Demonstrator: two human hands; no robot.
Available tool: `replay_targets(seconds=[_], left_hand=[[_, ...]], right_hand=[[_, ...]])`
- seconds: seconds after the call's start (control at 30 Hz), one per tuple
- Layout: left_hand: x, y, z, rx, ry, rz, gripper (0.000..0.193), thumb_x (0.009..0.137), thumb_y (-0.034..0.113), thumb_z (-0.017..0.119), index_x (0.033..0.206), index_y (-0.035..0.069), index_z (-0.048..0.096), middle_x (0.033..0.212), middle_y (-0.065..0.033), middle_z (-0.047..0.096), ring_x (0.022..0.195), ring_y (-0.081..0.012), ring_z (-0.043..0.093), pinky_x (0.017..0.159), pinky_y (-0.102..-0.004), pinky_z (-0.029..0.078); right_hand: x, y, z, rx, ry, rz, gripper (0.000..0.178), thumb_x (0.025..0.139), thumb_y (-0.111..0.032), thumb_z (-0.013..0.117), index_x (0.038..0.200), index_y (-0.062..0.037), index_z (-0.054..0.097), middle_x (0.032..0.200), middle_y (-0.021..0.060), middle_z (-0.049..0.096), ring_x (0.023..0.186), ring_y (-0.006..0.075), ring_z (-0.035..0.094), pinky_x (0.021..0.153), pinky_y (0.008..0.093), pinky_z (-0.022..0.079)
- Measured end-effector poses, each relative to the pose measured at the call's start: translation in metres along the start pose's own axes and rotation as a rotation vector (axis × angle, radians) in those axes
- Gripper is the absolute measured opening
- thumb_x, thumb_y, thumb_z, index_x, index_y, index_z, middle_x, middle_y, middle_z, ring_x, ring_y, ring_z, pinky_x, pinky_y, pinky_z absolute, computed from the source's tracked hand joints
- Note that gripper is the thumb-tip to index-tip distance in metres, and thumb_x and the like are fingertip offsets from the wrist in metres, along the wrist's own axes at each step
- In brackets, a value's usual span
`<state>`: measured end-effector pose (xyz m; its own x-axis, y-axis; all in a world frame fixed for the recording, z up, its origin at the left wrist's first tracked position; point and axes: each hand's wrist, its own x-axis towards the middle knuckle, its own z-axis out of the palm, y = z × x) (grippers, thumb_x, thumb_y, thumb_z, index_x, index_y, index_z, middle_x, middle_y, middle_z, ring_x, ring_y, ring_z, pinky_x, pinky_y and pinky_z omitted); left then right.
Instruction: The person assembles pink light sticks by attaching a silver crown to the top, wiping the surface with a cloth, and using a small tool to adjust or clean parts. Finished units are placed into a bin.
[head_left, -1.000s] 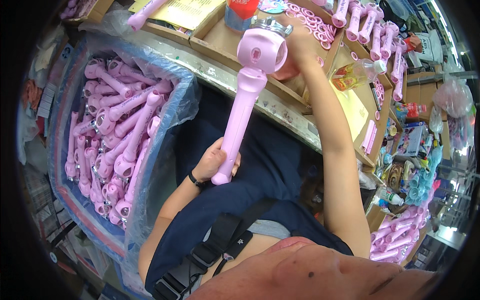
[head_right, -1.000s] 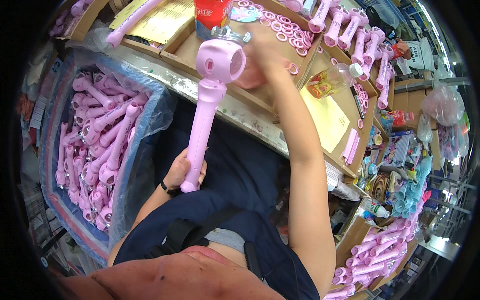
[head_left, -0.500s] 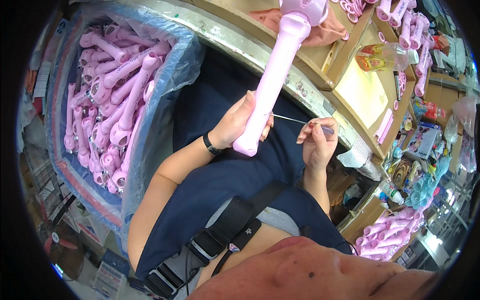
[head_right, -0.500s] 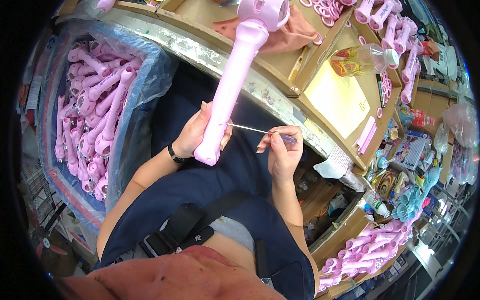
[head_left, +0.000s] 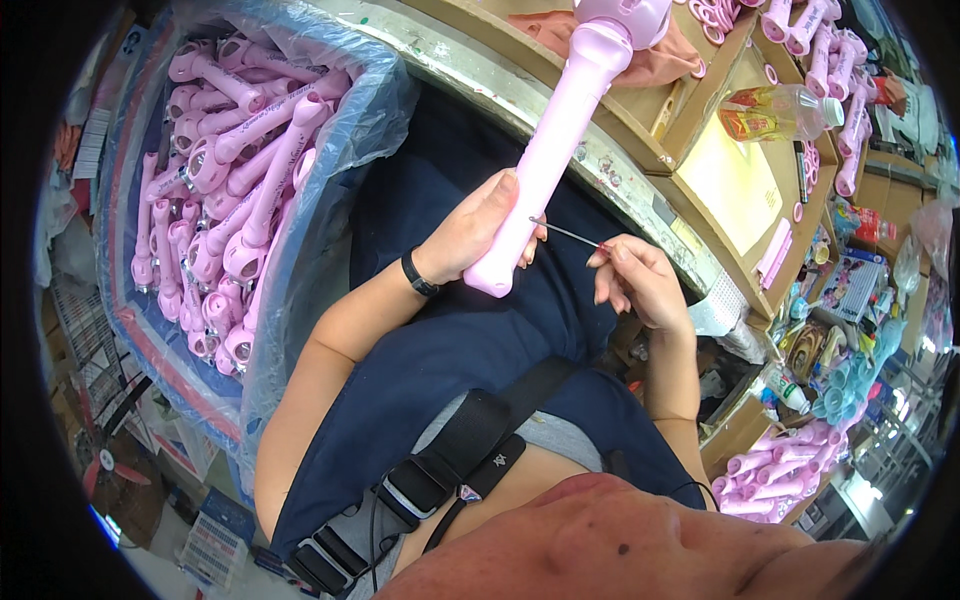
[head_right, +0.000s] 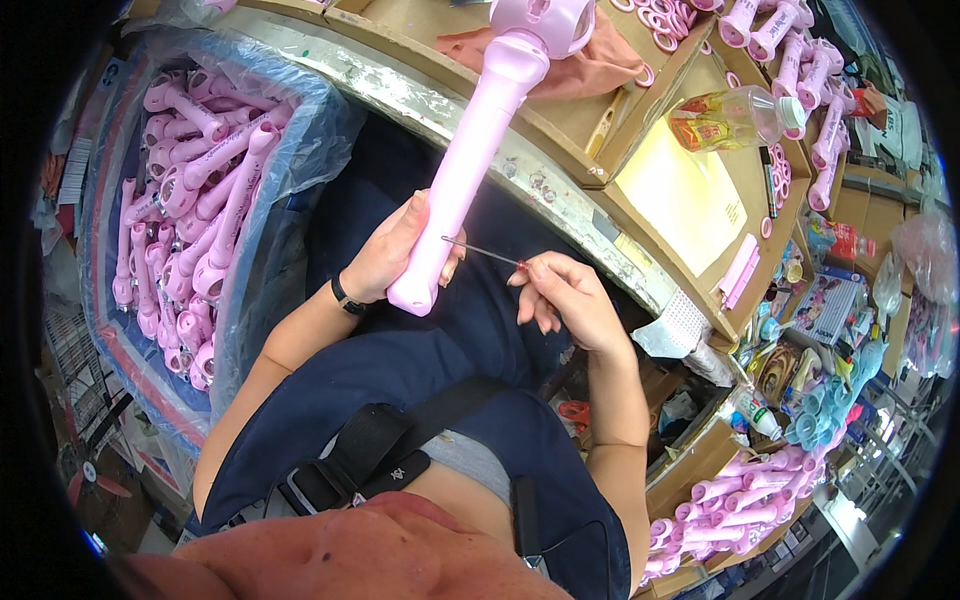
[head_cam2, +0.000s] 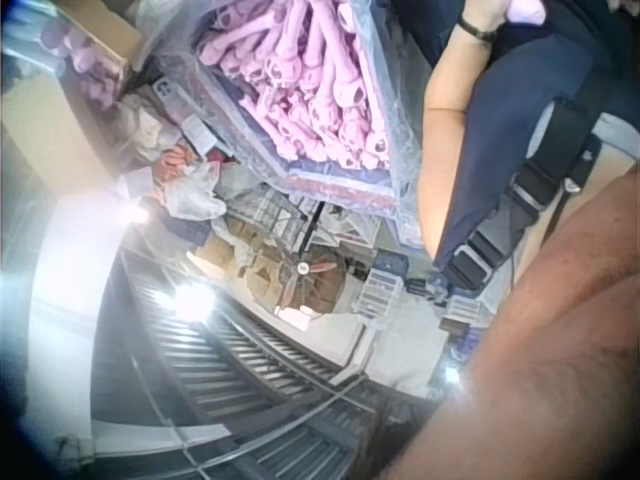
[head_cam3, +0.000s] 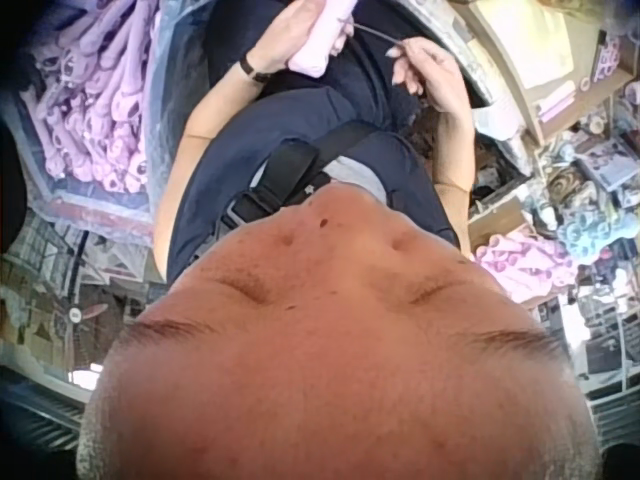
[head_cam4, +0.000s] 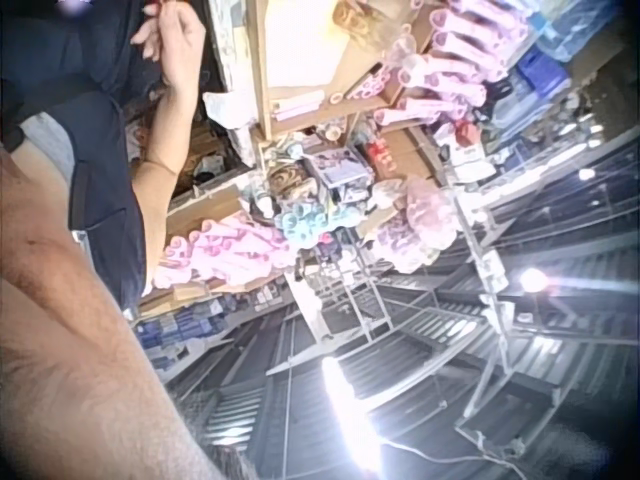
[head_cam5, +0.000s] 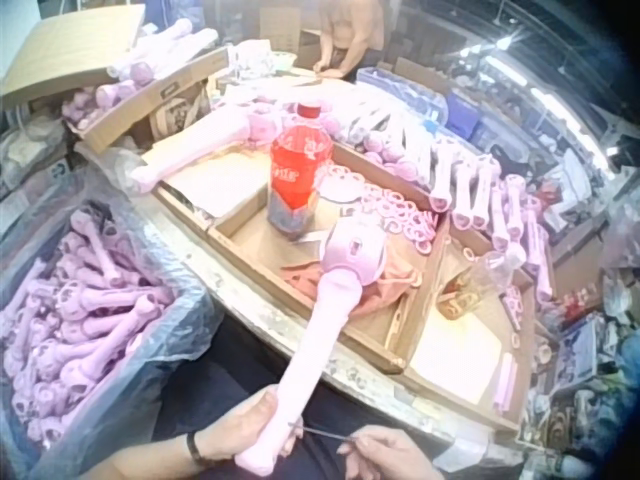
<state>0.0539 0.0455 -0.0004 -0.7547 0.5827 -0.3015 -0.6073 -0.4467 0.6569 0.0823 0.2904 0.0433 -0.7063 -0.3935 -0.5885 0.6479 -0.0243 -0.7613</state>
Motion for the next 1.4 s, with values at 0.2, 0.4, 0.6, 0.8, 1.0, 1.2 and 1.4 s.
replay_targets(seconds=[0.2, 0.4, 0.6, 0.8, 1.0, 1.2, 1.4], left_hand=[[0.000, 0.000, 0.002, 0.074, 0.026, 0.010, 0.048, 0.096, 0.050, 0.034, 0.112, 0.005, 0.042, 0.084, -0.0099, 0.057, 0.063, -0.0138, 0.059, 0.057, -0.0255, 0.052], [-0.003, 0.007, 0.002, 0.018, 0.046, -0.036, 0.048, 0.096, 0.051, 0.035, 0.108, 0.006, 0.044, 0.083, -0.0093, 0.057, 0.062, -0.0135, 0.059, 0.056, -0.0249, 0.052], [-0.002, 0.007, 0.006, 0.009, 0.062, -0.030, 0.048, 0.096, 0.051, 0.036, 0.109, 0.006, 0.043, 0.084, -0.0091, 0.056, 0.062, -0.0136, 0.059, 0.056, -0.0250, 0.052], [-0.004, 0.009, 0.005, -0.030, 0.035, -0.065, 0.043, 0.096, 0.043, 0.043, 0.116, 0.005, 0.041, 0.086, -0.0098, 0.057, 0.064, -0.0139, 0.060, 0.057, -0.0259, 0.053], [-0.008, 0.007, 0.006, 0.094, -0.014, -0.017, 0.061, 0.084, 0.006, 0.062, 0.134, 0.005, 0.026, 0.097, -0.0106, 0.054, 0.069, -0.0156, 0.061, 0.060, -0.0304, 0.054], [-0.007, 0.008, 0.007, -0.005, -0.032, -0.078, 0.064, 0.083, 0.002, 0.061, 0.135, 0.005, 0.024, 0.096, -0.0108, 0.054, 0.069, -0.0169, 0.062, 0.061, -0.0311, 0.054], [-0.006, 0.008, 0.011, -0.061, -0.037, -0.064, 0.063, 0.083, 0.004, 0.062, 0.134, 0.006, 0.025, 0.098, -0.0125, 0.054, 0.069, -0.0186, 0.063, 0.061, -0.0318, 0.054]], right_hand=[[0.006, -0.015, 0.000, 0.552, -0.283, 0.452, 0.033, 0.099, -0.027, 0.045, 0.093, 0.0018, 0.059, 0.050, -0.0044, 0.039, 0.038, 0.0013, 0.028, 0.035, 0.0157, 0.024], [0.012, -0.029, -0.001, 0.243, -0.239, 0.373, 0.031, 0.098, -0.027, 0.047, 0.093, 0.0009, 0.059, 0.053, -0.0082, 0.031, 0.043, 0.0004, 0.024, 0.038, 0.0160, 0.021], [0.005, -0.018, 0.011, -0.396, -0.042, -0.109, 0.022, 0.095, -0.022, 0.052, 0.095, -0.0030, 0.062, 0.055, -0.0027, 0.039, 0.047, 0.0047, 0.040, 0.044, 0.0222, 0.033], [0.007, -0.006, 0.020, -1.488, 0.399, -0.979, 0.022, 0.082, -0.024, 0.067, 0.097, -0.0080, 0.063, 0.063, 0.0051, 0.047, 0.057, 0.0273, 0.052, 0.053, 0.0371, 0.044], [0.001, -0.010, 0.020, -0.891, 0.148, -0.302, 0.017, 0.088, -0.020, 0.060, 0.093, -0.0046, 0.064, 0.078, 0.0114, 0.053, 0.078, 0.0268, 0.055, 0.070, 0.0347, 0.045], [0.006, 0.000, 0.014, -1.127, 0.320, -0.721, 0.013, 0.078, -0.014, 0.071, 0.086, -0.0066, 0.064, 0.072, 0.0053, 0.054, 0.065, 0.0242, 0.054, 0.062, 0.0329, 0.045], [0.011, 0.015, 0.019, -1.203, 0.527, -0.999, 0.024, 0.069, -0.011, 0.078, 0.088, -0.0063, 0.066, 0.072, 0.0042, 0.055, 0.065, 0.0215, 0.053, 0.056, 0.0323, 0.043]])
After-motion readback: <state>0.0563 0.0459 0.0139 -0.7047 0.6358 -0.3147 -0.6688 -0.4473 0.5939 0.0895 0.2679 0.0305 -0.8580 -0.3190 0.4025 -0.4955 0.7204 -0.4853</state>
